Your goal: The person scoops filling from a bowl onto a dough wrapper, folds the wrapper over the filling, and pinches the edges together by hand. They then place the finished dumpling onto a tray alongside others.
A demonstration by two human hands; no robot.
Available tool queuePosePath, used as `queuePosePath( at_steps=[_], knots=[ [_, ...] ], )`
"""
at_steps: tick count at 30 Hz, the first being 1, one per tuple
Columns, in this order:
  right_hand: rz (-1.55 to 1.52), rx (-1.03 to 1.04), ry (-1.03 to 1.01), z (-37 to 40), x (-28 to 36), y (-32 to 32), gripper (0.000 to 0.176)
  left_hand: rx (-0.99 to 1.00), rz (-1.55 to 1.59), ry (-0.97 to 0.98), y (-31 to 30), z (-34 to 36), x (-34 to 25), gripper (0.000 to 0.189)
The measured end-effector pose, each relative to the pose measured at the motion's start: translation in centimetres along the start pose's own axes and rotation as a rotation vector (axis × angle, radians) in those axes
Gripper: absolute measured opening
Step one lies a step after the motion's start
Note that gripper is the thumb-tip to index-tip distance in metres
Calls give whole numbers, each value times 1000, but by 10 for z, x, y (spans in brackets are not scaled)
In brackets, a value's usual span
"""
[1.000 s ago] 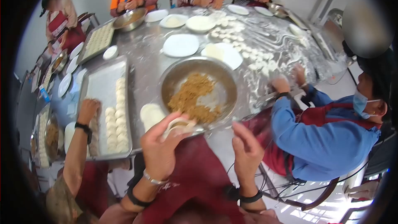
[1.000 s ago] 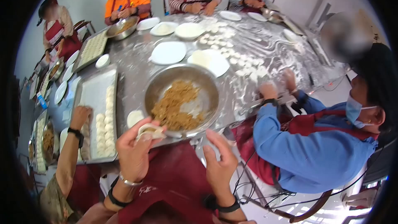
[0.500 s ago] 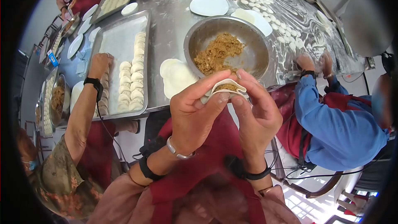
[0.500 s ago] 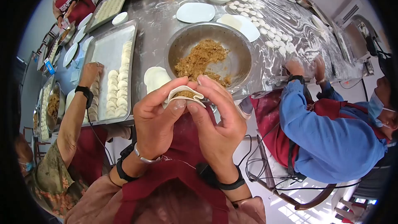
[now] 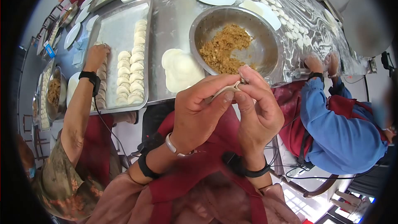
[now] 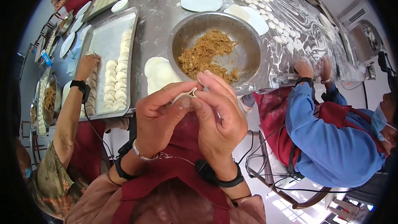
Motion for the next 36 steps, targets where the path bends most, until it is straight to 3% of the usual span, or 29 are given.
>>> queuePosePath(
  at_steps=[6,11,14,18,20,23,26,29,31,35,36],
  knots=[
    [161,140,-127,-4,-5,-4,24,52,-13,-70,-9,-4,2,30],
    [-72,131,114,-4,-12,-5,36,29,209,-125,-6,-2,10,35],
    [-98,211,102,-5,-17,-3,34,92,90,-68,-9,-4,11,40],
    [-43,191,56,-5,-17,-3,27,135,-21,-138,-12,-4,5,39],
    [177,232,-76,-7,-11,-4,19,163,-60,-184,-13,-6,6,38],
    [225,241,-109,-9,-5,-3,16,243,-177,-128,-12,-14,4,37],
    [300,303,-219,-12,-9,-9,20,362,-281,-135,-12,-16,-1,42],
    [360,324,-147,-14,-6,-14,24,375,-386,-117,-11,-24,1,48],
    [361,328,-136,-20,-1,-21,26,329,-132,-257,-2,-25,-4,54],
    [307,399,-143,-21,-1,-18,27,361,-168,-172,-1,-24,3,65],
    [300,394,-152,-21,-5,-22,24,403,-106,-249,0,-26,0,67]
  ],
)
Point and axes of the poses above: each hand's wrist, its own z-axis away from the middle knuckle, its own y-axis out of the palm, x = y × z, the point moved 3 cm from there along -z, towards the middle knuckle, and after that the axes turned 2 degrees about -y, right-handed, at the moved point
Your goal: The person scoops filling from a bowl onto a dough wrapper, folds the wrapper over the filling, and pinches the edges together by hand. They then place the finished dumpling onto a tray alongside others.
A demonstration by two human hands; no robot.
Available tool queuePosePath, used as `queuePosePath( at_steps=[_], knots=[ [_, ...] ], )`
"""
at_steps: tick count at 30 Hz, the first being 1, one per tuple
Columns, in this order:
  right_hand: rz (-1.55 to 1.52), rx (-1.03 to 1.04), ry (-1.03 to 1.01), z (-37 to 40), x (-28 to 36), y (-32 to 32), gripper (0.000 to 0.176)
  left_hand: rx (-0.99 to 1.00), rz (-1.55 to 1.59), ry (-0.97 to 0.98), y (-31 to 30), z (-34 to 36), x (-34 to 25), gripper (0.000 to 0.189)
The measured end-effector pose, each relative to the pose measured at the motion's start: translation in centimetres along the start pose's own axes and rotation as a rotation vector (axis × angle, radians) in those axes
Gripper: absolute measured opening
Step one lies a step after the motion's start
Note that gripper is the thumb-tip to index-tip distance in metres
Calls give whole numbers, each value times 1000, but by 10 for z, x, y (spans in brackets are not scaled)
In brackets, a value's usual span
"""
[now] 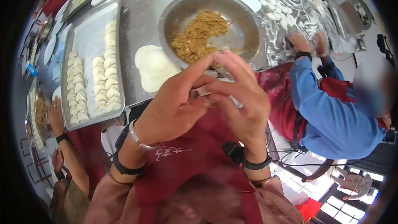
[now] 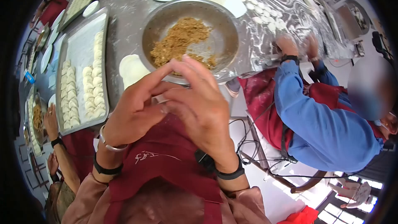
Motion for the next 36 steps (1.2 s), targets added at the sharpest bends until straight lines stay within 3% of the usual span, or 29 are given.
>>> queuePosePath(
  at_steps=[1,3,4,8,13,20,23,26,28,31,36],
  knots=[
    [-16,3,-6,2,-2,5,24,-14,-9,-4,1,1,-1,67],
    [-310,-209,184,7,-11,4,18,-41,262,16,6,1,-4,62],
    [-436,-292,247,8,-10,5,17,-90,253,21,7,0,-1,55],
    [-488,-364,296,6,-4,6,20,-213,490,103,20,1,12,43],
    [-425,-406,264,9,-2,7,20,-193,541,191,25,1,19,43],
    [-253,-347,143,8,-6,1,17,-182,204,222,22,3,9,44],
    [-152,-283,61,7,-6,-2,21,-171,180,177,17,2,16,45],
    [-98,-221,150,1,0,-5,27,-142,417,141,20,0,16,45],
    [-173,-240,221,-2,4,-4,31,-139,352,156,20,0,20,45],
    [-157,-188,82,-2,-2,-2,26,-140,283,133,22,0,21,45],
    [-177,-202,33,3,-9,-1,20,-185,305,50,26,-2,14,50]
  ],
)
Point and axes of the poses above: each hand's wrist, its own z-axis away from the middle knuckle, its own y-axis out of the palm, x = y × z, the point moved 3 cm from there along -z, towards the middle knuckle, and after that the axes turned 2 degrees about -y, right-handed, at the moved point
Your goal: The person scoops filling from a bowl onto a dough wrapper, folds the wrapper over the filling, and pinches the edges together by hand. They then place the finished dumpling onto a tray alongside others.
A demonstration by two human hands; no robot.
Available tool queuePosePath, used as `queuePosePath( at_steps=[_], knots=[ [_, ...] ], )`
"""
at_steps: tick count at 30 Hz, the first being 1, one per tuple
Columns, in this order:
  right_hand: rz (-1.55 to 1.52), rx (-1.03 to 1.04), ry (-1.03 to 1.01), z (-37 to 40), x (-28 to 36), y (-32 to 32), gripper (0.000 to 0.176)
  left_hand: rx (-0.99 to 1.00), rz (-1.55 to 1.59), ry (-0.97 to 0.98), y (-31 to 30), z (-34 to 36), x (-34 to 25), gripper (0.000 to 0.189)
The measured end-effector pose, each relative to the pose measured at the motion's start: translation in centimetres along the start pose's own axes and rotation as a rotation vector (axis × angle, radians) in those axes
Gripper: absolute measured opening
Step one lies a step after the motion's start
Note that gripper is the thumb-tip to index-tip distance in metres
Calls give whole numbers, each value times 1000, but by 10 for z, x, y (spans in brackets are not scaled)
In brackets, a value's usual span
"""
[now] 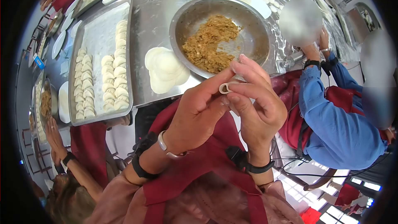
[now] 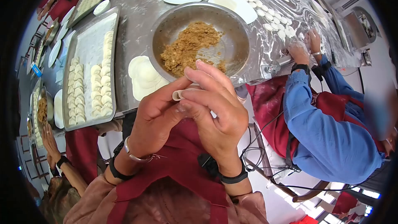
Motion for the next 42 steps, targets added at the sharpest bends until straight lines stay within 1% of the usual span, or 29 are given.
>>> queuePosePath(
  at_steps=[2,5,7,8,9,10,11,12,13,14,15,17,18,19,20,21,22,23,24,25,27,28,30,31,33,34,36,40,42],
  knots=[
    [16,18,-30,-1,-1,-2,18,76,-204,42,-1,-1,-3,54],
    [72,26,-91,-3,1,-6,21,65,-211,44,3,-4,-9,55],
    [149,90,-50,-9,5,-10,32,82,-222,3,0,-3,-9,55],
    [92,85,15,-8,6,-14,37,84,-174,-98,2,-5,-12,56],
    [61,71,77,-3,9,-19,43,61,-83,-128,3,-7,-12,59],
    [1,31,119,-2,11,-27,49,41,-143,-139,0,-8,-9,61],
    [-69,-10,147,-2,12,-41,55,-26,-162,-104,10,-11,-14,55],
    [-132,-96,132,-3,17,-64,57,-43,-120,-125,15,-10,-19,57],
    [-222,-167,112,-3,22,-80,58,6,-50,-117,3,-11,-9,63],
    [-341,-283,15,-6,23,-89,61,-2,-63,-117,7,-14,-13,56],
    [-318,-301,-5,-12,23,-92,61,-27,-117,-72,15,-16,-13,53],
    [-142,10,-65,-20,31,-77,55,-38,-81,-85,20,-14,-10,47],
    [-179,89,-8,-19,25,-58,62,-35,-99,-97,16,-16,-8,47],
    [-213,86,2,-16,20,-54,62,12,-241,-106,11,-18,-6,46],
    [-152,92,-5,-12,12,-46,64,26,-389,-133,2,-15,-6,46],
    [-127,117,2,-9,7,-33,66,65,-410,-134,4,-15,-11,42],
    [-111,165,20,-7,5,-27,66,77,-283,-168,9,-11,-14,44],
    [-106,210,29,-7,1,-26,66,56,-144,-278,11,-8,-13,46],
    [-140,252,87,-11,2,-26,65,94,-141,-234,12,-10,-17,45],
    [-111,234,58,-14,2,-24,70,144,-127,-182,13,-9,-18,45],
    [-195,249,-26,-10,-8,-20,66,213,-156,-75,7,-6,-10,39],
    [-211,266,-18,-8,-6,-16,66,189,-151,-83,5,-2,-7,39],
    [-210,283,16,-11,-1,-17,54,197,27,-97,7,-1,-5,32],
    [-207,288,20,-11,-2,-15,54,195,34,-98,6,-1,-6,32],
    [-271,208,-11,-12,-3,-12,42,153,25,-195,3,0,-9,29],
    [-270,208,-14,-11,-2,-10,42,154,25,-192,2,0,-11,29],
    [-272,153,23,-7,-1,-10,33,206,-2,-254,1,1,-14,35],
    [-254,152,-5,-3,2,-9,31,219,14,-187,0,4,-11,34],
    [-280,109,10,0,1,-7,32,159,55,-194,0,6,-13,36]
  ],
)
Point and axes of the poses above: each hand's wrist, its own z-axis away from the middle knuckle, its own y-axis out of the palm, x = y × z, the point moved 3 cm from there along -z, towards the middle knuckle, and after that the axes turned 2 degrees about -y, right-handed, at the moved point
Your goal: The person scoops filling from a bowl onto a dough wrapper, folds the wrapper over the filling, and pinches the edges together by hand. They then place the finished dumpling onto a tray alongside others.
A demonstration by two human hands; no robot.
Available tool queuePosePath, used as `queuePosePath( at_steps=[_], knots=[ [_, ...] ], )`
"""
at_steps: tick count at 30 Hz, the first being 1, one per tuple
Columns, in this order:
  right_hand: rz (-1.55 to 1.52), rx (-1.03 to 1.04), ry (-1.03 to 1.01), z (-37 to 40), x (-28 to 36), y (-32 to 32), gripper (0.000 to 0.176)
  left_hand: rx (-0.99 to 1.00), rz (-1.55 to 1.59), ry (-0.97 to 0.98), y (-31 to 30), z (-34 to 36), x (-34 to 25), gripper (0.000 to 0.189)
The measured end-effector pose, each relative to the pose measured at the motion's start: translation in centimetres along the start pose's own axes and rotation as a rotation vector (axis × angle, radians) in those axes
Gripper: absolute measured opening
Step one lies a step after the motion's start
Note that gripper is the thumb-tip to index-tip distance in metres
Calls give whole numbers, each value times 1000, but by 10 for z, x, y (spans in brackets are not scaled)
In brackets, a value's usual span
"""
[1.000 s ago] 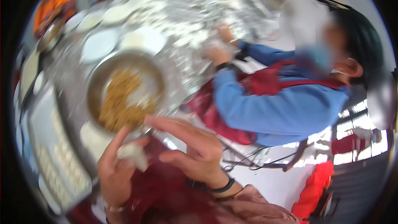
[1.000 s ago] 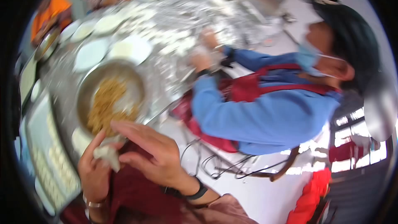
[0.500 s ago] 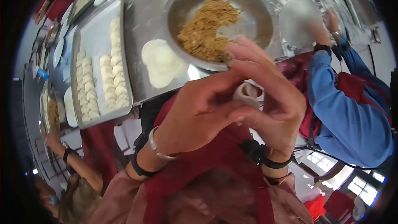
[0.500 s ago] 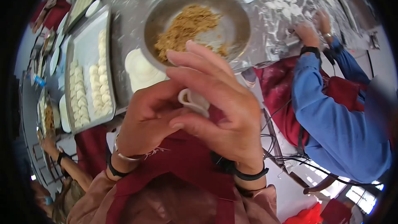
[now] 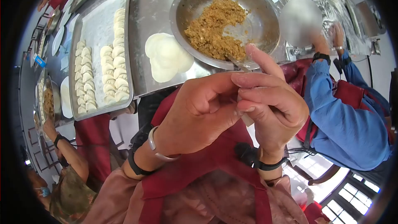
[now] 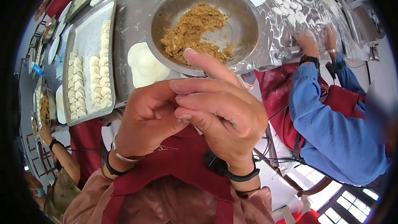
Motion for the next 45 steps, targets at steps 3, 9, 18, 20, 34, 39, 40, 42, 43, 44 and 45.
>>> queuePosePath(
  at_steps=[3,9,18,20,34,39,40,42,43,44,45],
  knots=[
    [34,9,14,-3,1,5,36,-29,-128,70,-4,-2,4,39],
    [90,-44,-37,2,1,7,44,-124,-97,206,5,2,3,40],
    [141,-262,134,-1,9,18,45,-144,19,211,4,-5,12,34],
    [187,-201,92,2,6,16,47,-144,56,241,8,-4,12,36],
    [385,-18,-23,-7,3,11,59,14,738,92,9,4,16,46],
    [206,-161,51,-2,10,10,51,108,772,112,2,0,16,47],
    [140,-210,53,2,7,10,47,108,796,114,2,1,17,47],
    [112,-237,45,5,4,12,41,125,832,117,4,2,17,47],
    [88,-270,32,5,3,12,35,150,864,120,5,2,16,46],
    [88,-272,37,6,2,11,35,147,866,116,6,3,14,46],
    [99,-258,13,7,1,9,31,105,823,97,7,4,13,47]
  ],
)
Point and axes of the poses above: each hand's wrist, its own z-axis away from the middle knuckle, its own y-axis out of the palm, x = y × z, the point moved 3 cm from there along -z, towards the middle knuckle, and after that the axes turned 2 degrees about -y, right-handed, at the moved point
